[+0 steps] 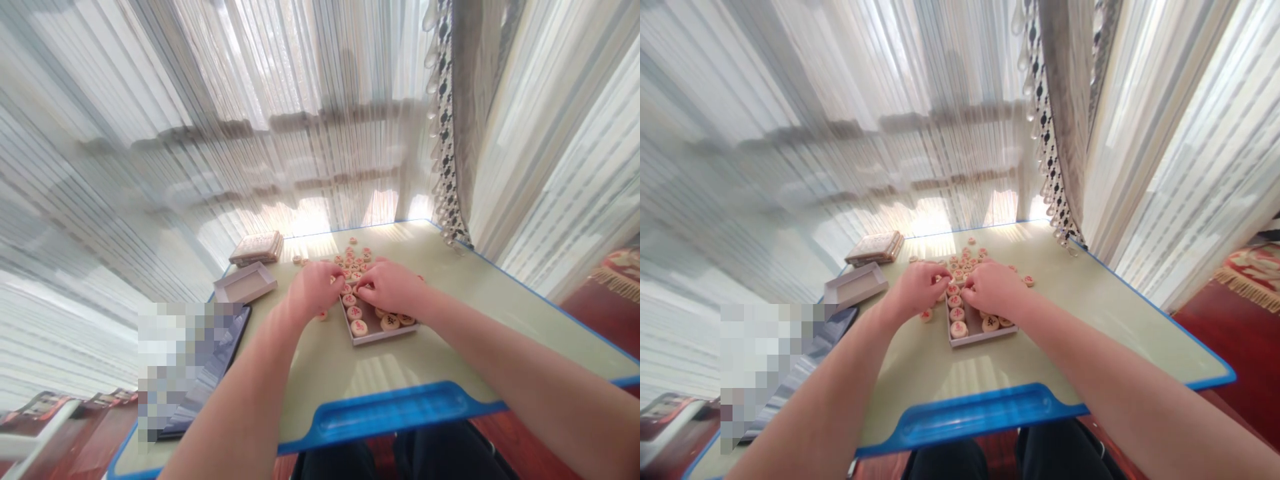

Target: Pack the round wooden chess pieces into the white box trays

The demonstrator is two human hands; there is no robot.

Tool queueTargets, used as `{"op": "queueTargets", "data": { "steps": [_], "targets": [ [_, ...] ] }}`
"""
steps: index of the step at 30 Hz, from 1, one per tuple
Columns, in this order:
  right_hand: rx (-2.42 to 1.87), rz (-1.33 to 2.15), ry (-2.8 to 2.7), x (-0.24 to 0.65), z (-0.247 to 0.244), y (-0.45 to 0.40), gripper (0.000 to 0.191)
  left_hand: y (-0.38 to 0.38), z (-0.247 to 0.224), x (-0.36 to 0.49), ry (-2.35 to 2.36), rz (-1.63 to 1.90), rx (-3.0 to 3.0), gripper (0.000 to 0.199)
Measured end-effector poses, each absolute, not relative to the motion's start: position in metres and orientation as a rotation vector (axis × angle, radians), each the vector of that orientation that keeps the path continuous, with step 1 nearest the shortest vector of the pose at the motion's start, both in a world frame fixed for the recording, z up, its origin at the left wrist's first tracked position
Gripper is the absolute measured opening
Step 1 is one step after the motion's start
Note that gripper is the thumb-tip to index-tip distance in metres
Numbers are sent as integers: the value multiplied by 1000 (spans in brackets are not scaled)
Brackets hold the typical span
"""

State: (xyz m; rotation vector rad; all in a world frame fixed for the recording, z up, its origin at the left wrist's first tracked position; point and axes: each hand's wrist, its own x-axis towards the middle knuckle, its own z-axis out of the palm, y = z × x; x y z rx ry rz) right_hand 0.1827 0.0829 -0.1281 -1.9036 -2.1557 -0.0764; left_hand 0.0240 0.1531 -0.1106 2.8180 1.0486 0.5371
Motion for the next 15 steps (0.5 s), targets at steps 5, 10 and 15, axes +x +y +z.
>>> {"op": "queueTargets", "data": {
  "steps": [5, 10, 15],
  "targets": [
    [-1826, -57, -2072, 185, -127, 84, 23, 161, -115, 20, 1096, 645, 2742, 27],
    [-1930, -129, -1806, 201, -127, 90, 28, 177, -125, 17, 1259, 714, 2688, 35],
    [-2252, -92, -1618, 230, -136, 100, 37, 186, -132, 16, 1337, 508, 2652, 36]
  ]
}}
